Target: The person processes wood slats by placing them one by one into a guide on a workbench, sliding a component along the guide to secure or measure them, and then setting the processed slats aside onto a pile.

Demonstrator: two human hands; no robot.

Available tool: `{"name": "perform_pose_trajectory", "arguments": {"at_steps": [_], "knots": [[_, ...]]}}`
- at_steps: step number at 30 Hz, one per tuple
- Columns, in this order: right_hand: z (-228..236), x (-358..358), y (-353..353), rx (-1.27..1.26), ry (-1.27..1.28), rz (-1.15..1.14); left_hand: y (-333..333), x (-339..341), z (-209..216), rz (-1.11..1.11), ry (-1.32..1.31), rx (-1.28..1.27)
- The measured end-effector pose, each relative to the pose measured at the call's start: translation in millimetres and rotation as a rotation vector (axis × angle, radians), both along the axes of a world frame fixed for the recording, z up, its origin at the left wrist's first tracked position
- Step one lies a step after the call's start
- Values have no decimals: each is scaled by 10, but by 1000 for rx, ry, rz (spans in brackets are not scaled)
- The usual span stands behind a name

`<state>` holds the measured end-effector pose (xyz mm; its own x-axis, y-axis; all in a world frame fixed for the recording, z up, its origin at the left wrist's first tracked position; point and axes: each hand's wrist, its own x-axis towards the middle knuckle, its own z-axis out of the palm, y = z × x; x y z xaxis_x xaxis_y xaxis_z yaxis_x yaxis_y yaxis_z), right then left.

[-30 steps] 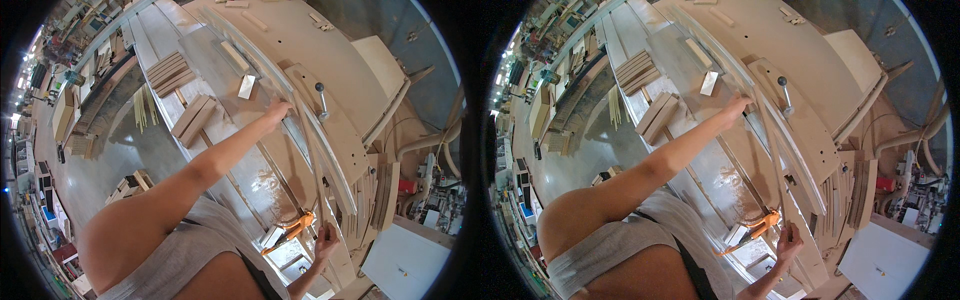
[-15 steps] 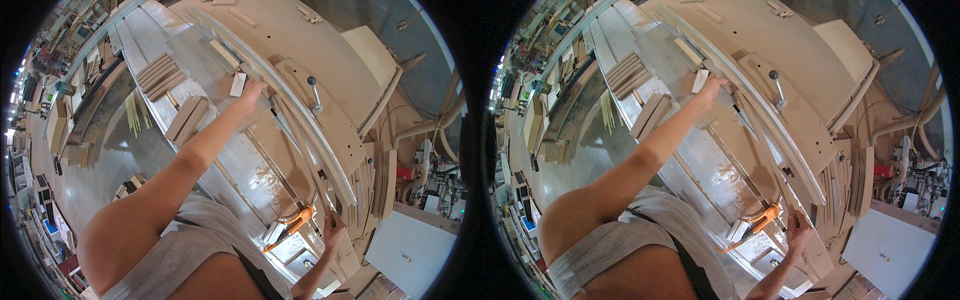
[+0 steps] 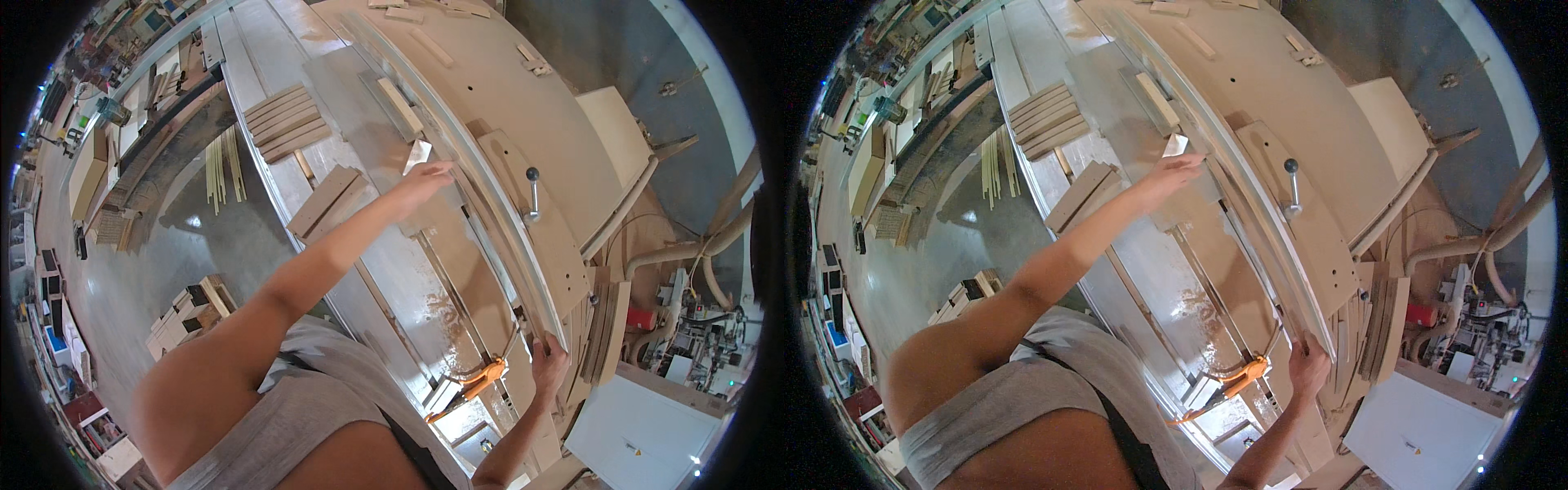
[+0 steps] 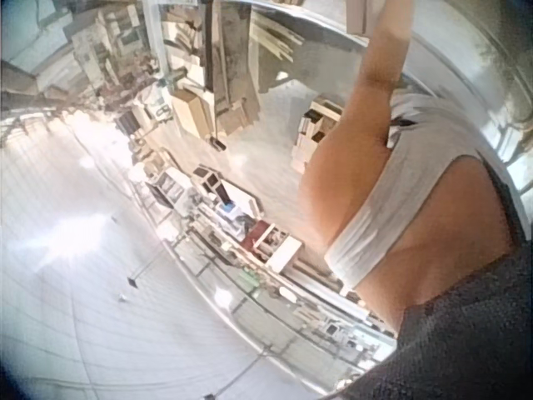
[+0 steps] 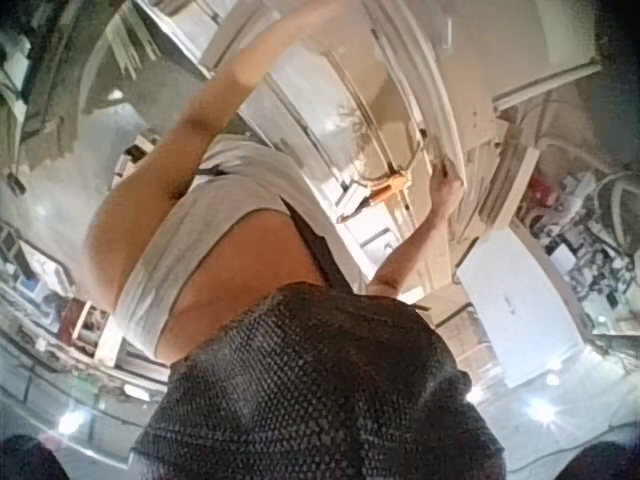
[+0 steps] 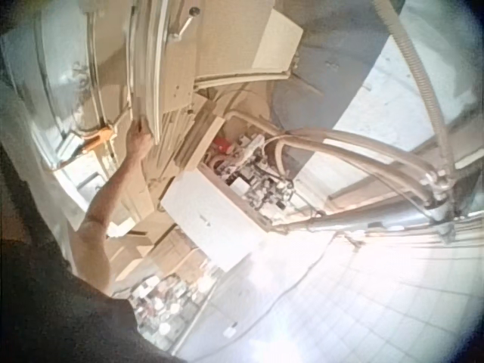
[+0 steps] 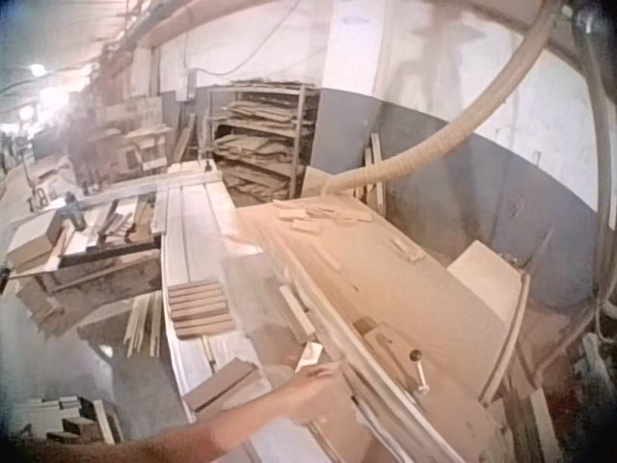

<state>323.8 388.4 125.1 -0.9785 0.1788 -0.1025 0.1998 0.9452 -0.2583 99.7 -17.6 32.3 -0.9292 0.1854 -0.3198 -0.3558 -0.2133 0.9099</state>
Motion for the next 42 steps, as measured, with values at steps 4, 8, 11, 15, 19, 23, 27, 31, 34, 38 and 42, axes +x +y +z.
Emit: {"name": "perform_pose_trajectory", "arguments": {"at_steps": [4,8,11,15,19,23,27,31,34,38,42], "knots": [[87,-330,-315,71,24,0,-677,39,102,95,31,-80],[95,-628,-568,94,20,32,-1304,-131,56,221,54,-95],[88,-826,-678,42,85,86,-1664,-440,106,272,-5,-214],[290,-1194,-1047,48,3,47,-2019,-1057,-46,409,65,-275],[310,-1760,-1507,88,13,122,-2351,-1948,-331,487,171,-622],[269,-2375,-1908,121,-23,182,-2796,-2811,-596,405,134,-985],[320,-2731,-2394,139,77,236,-2935,-3312,-590,288,-43,-1225],[368,-2582,-2402,84,133,181,-2862,-3491,-595,292,-91,-1264],[399,-2242,-2336,62,182,143,-2786,-3591,-606,354,-187,-1226],[446,-1645,-2089,-15,71,-40,-2904,-3655,-745,679,-124,-974],[216,-826,-1761,-178,177,-202,-2692,-3367,-522,575,286,-514]]}}
